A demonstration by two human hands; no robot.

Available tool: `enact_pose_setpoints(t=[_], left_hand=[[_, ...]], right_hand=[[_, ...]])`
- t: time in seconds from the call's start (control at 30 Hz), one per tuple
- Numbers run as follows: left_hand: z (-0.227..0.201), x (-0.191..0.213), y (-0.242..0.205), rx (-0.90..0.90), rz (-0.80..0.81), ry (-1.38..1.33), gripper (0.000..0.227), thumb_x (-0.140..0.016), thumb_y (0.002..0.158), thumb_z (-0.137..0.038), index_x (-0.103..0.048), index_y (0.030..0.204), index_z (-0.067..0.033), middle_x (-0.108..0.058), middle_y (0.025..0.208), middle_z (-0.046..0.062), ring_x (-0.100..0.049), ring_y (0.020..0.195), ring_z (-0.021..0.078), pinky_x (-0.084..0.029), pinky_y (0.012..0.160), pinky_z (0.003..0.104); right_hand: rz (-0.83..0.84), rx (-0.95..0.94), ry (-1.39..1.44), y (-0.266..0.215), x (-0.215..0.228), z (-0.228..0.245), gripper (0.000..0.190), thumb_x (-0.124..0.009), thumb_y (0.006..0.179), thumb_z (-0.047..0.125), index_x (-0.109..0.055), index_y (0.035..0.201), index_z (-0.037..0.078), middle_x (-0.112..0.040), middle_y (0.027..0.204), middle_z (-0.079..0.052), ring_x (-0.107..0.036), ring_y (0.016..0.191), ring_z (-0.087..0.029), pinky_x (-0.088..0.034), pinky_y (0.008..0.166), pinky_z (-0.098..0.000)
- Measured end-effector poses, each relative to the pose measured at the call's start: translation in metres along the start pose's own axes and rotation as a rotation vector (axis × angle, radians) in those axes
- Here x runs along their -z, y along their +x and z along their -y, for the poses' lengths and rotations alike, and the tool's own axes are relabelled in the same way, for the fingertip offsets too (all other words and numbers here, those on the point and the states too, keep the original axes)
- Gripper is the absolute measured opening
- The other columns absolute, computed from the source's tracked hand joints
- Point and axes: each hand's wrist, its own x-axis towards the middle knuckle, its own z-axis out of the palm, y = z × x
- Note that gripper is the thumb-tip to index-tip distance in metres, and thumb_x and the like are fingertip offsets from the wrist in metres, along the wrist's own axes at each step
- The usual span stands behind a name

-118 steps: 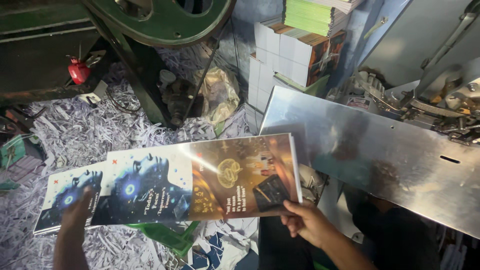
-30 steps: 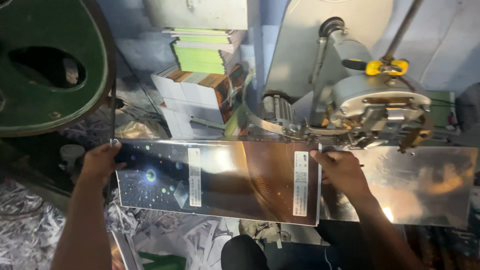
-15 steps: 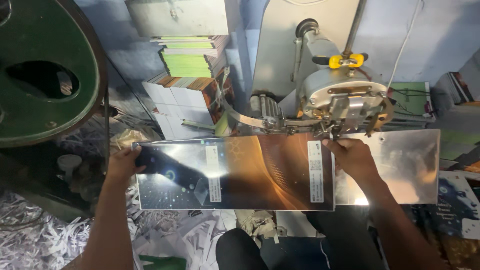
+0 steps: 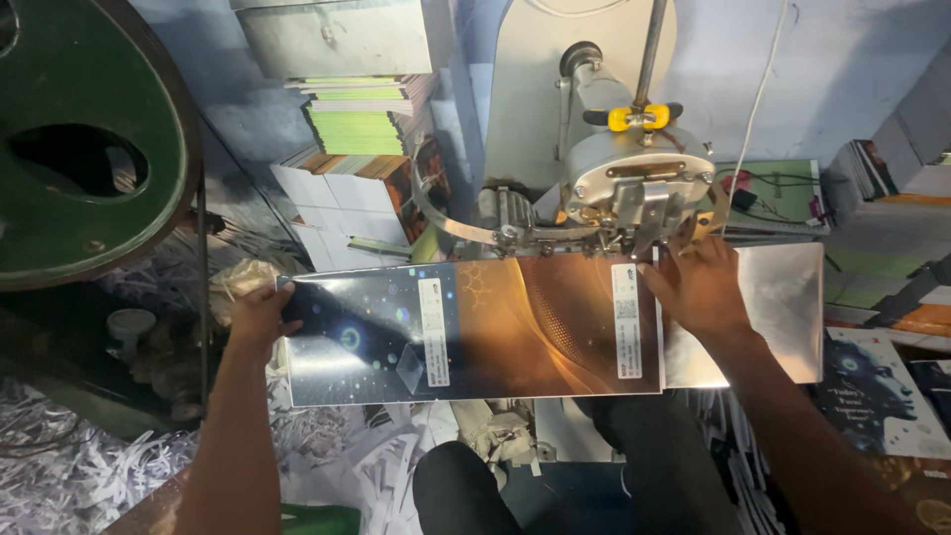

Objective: The person operates a binding machine to stitch the spine of a book. They place the book under the machine's head, pull a lever to drive the needle, and then remove the book to place it on a stack. This process is repeated for multiple books.

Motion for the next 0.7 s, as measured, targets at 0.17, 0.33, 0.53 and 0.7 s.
enact_pose_setpoints(t=[0.17, 0.33, 0.53, 0.7], left_hand=[[-0.011, -0.010, -0.012, 0.001, 0.011, 0.002, 0.026, -0.069, 0.099, -0.028, -0.069, 0.109, -0.0044, -0.062, 0.093, 0.005, -0.064, 0.083, 0.0207, -0.061, 0.067, 0.040], [-0.024, -0.017, -0.031, 0.050, 0.025, -0.033, 0.026, -0.066, 0.098, -0.028, -0.067, 0.110, -0.0054, -0.065, 0.093, 0.005, -0.066, 0.083, 0.0203, -0.061, 0.065, 0.042], [-0.031, -0.018, -0.040, 0.045, 0.028, 0.000, 0.026, -0.069, 0.100, -0.027, -0.068, 0.109, -0.0033, -0.055, 0.090, 0.004, -0.061, 0.083, 0.0183, -0.063, 0.073, 0.043], [-0.024, -0.015, -0.037, 0.040, 0.068, -0.055, 0.021, -0.067, 0.097, -0.027, -0.068, 0.108, -0.0096, -0.061, 0.088, 0.001, -0.061, 0.081, 0.0144, -0.063, 0.072, 0.041]], right_hand=[[-0.029, 0.166, 0.016, -0.011, -0.010, -0.016, 0.043, -0.061, 0.097, 0.034, -0.068, 0.134, 0.016, -0.065, 0.117, -0.013, -0.057, 0.119, -0.033, -0.034, 0.117, -0.0507], [-0.042, 0.185, 0.055, -0.015, 0.000, -0.017, 0.043, -0.059, 0.098, 0.036, -0.067, 0.135, 0.015, -0.065, 0.121, -0.014, -0.057, 0.123, -0.033, -0.031, 0.120, -0.0507], [-0.013, 0.162, 0.035, -0.012, 0.005, -0.014, 0.044, -0.061, 0.097, 0.037, -0.069, 0.135, 0.016, -0.065, 0.119, -0.013, -0.056, 0.121, -0.032, -0.032, 0.118, -0.0496], [-0.028, 0.165, 0.077, -0.013, 0.004, -0.015, 0.043, -0.061, 0.097, 0.036, -0.069, 0.135, 0.016, -0.065, 0.119, -0.012, -0.056, 0.122, -0.030, -0.032, 0.119, -0.0494]])
